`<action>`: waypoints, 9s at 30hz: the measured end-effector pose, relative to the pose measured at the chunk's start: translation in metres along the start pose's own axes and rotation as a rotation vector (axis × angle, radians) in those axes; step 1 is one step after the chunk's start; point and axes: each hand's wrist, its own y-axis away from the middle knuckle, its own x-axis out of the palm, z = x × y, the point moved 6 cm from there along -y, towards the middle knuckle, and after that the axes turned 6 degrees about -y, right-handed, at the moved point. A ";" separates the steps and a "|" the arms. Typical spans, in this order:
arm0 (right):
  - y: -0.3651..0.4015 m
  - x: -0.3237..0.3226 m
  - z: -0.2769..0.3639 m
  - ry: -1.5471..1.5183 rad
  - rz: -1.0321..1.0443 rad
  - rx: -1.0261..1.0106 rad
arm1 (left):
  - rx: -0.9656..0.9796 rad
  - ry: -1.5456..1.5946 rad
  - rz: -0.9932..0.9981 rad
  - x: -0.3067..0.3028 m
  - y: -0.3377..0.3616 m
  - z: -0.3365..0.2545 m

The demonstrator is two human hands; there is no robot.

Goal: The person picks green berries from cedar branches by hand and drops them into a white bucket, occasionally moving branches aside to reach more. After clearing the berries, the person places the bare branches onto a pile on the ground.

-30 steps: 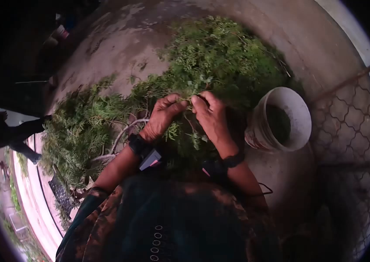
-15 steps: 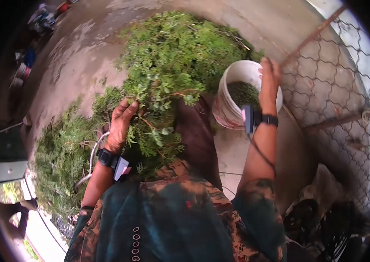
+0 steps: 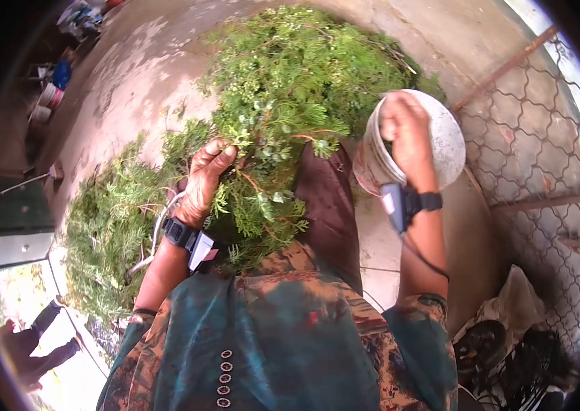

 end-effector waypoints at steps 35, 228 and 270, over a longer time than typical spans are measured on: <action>0.069 0.175 -0.064 0.155 0.632 0.305 | -0.050 -0.017 0.210 0.001 0.002 0.000; 0.086 0.119 -0.077 0.133 0.305 0.100 | 0.231 0.244 0.414 0.017 0.001 -0.001; 0.102 0.217 -0.055 0.782 0.860 -0.446 | -0.052 1.038 0.088 0.004 -0.016 0.011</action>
